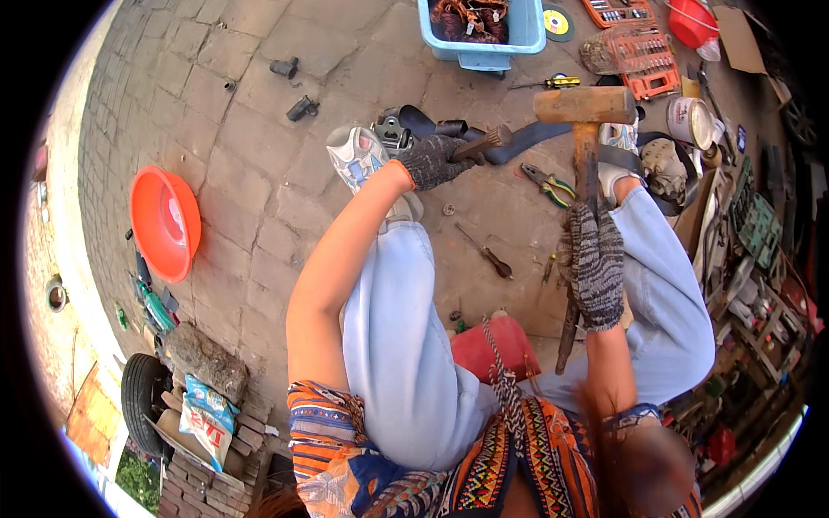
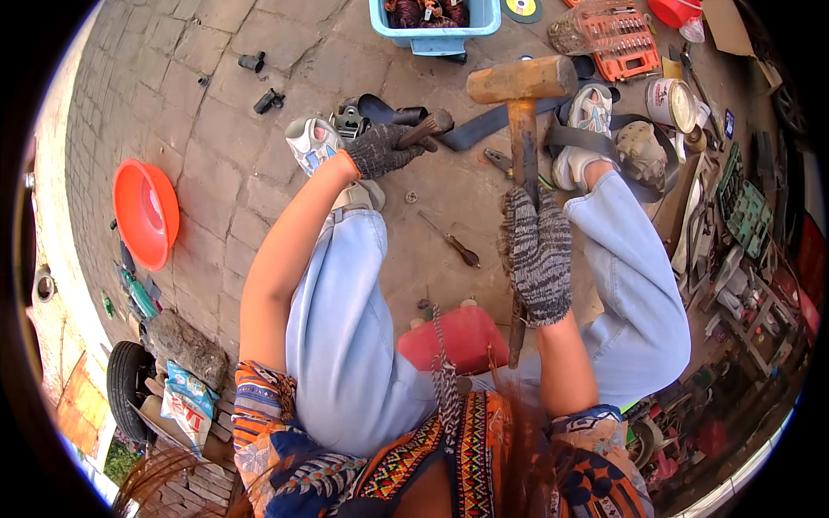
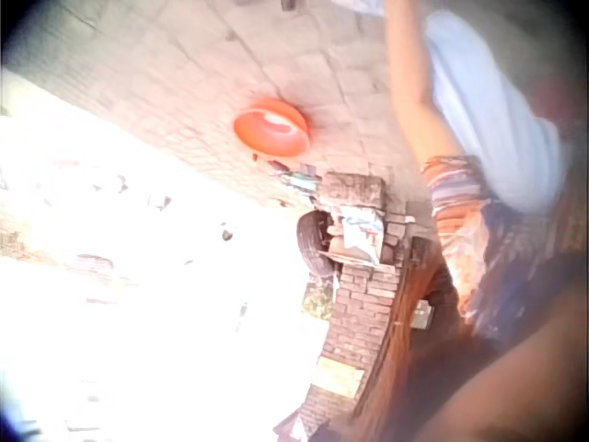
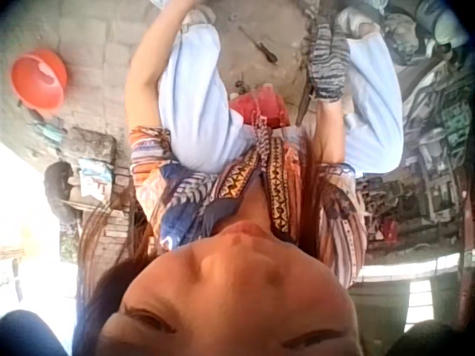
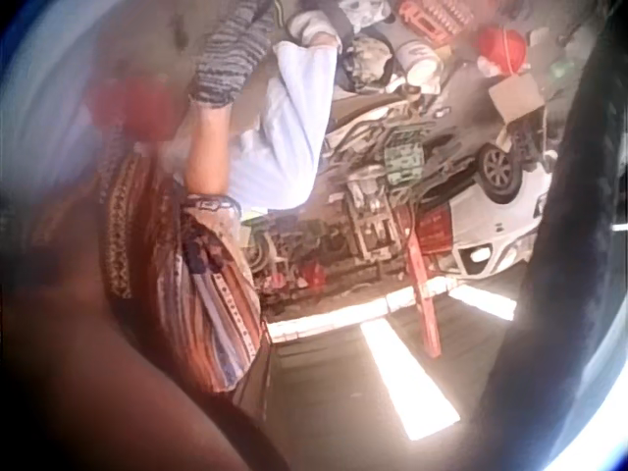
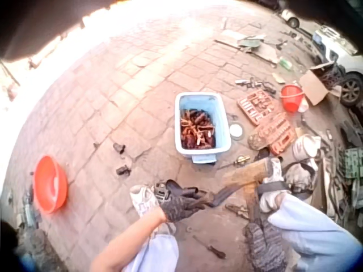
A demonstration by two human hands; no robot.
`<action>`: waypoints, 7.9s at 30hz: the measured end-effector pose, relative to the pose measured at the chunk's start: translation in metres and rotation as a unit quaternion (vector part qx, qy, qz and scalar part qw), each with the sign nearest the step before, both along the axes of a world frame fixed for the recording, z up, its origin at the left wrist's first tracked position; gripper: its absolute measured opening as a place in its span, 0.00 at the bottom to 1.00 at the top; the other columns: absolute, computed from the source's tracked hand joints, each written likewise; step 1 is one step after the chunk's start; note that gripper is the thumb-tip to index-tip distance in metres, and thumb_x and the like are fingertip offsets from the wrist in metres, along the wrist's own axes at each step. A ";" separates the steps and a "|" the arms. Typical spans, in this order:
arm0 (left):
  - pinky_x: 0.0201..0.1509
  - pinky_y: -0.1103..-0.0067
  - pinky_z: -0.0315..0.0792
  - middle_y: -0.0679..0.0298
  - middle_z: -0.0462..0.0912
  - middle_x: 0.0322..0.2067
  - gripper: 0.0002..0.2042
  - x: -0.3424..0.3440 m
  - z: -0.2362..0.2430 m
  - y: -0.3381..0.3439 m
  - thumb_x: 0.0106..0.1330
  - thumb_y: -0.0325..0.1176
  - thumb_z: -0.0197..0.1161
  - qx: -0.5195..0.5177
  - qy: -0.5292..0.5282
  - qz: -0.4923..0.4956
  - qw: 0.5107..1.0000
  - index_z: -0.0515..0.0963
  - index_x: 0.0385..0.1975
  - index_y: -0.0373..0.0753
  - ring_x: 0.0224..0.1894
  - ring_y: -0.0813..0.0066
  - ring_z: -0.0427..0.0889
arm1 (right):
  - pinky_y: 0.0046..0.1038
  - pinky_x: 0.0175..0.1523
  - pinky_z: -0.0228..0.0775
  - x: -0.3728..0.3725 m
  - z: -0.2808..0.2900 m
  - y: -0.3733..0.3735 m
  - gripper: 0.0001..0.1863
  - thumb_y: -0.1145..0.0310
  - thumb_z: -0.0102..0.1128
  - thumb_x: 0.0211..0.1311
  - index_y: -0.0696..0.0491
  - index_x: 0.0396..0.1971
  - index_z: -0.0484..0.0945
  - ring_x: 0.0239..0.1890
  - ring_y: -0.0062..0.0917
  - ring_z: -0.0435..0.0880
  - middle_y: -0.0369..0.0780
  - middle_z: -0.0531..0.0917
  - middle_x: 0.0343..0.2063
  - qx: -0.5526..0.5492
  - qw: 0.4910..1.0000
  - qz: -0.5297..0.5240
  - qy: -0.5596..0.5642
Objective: The person sits on the ground and repairs a small metal electronic device. They use a hammer and a screwdriver to adjust and secure components within the device's casing. The person repeatedly hammers a part of the device and uses the screwdriver to manipulate internal elements.
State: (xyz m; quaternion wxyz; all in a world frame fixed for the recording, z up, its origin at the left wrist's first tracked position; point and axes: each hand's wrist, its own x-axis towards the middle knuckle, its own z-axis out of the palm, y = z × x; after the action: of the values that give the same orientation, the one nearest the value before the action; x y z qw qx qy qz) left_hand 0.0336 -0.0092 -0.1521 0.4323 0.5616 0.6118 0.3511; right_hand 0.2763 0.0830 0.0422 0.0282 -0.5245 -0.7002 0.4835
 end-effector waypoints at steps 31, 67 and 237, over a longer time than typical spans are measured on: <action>0.26 0.83 0.66 0.71 0.74 0.20 0.12 -0.038 0.023 -0.006 0.66 0.35 0.59 -0.171 -0.251 0.269 0.914 0.81 0.44 0.37 0.22 0.85 0.69 | 0.33 0.39 0.71 -0.010 -0.075 0.003 0.22 0.53 0.63 0.57 0.57 0.39 0.77 0.30 0.38 0.80 0.47 0.81 0.27 0.082 0.972 0.009 -0.222; 0.19 0.85 0.58 0.75 0.63 0.14 0.14 -0.054 0.062 -0.005 0.68 0.37 0.57 0.006 -0.363 0.476 0.801 0.77 0.44 0.33 0.15 0.86 0.61 | 0.40 0.54 0.69 -0.182 -0.258 0.011 0.25 0.49 0.45 0.64 0.56 0.41 0.79 0.46 0.42 0.79 0.50 0.80 0.43 0.068 0.899 0.421 -0.097; 0.41 0.75 0.72 0.60 0.82 0.27 0.13 -0.025 0.026 0.060 0.63 0.40 0.58 -0.097 -0.037 0.014 0.995 0.79 0.33 0.35 0.30 0.74 0.78 | 0.16 0.11 0.48 0.014 0.073 0.069 0.27 0.38 0.52 0.61 0.51 0.28 0.67 0.06 0.12 0.57 0.28 0.64 0.09 -0.190 0.846 -0.213 0.450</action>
State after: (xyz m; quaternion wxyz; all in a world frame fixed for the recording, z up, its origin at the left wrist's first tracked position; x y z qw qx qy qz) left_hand 0.0085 0.0505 -0.1258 0.5017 0.4953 0.6344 0.3169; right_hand 0.2900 0.1523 0.1150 0.3425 -0.3813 -0.3762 0.7719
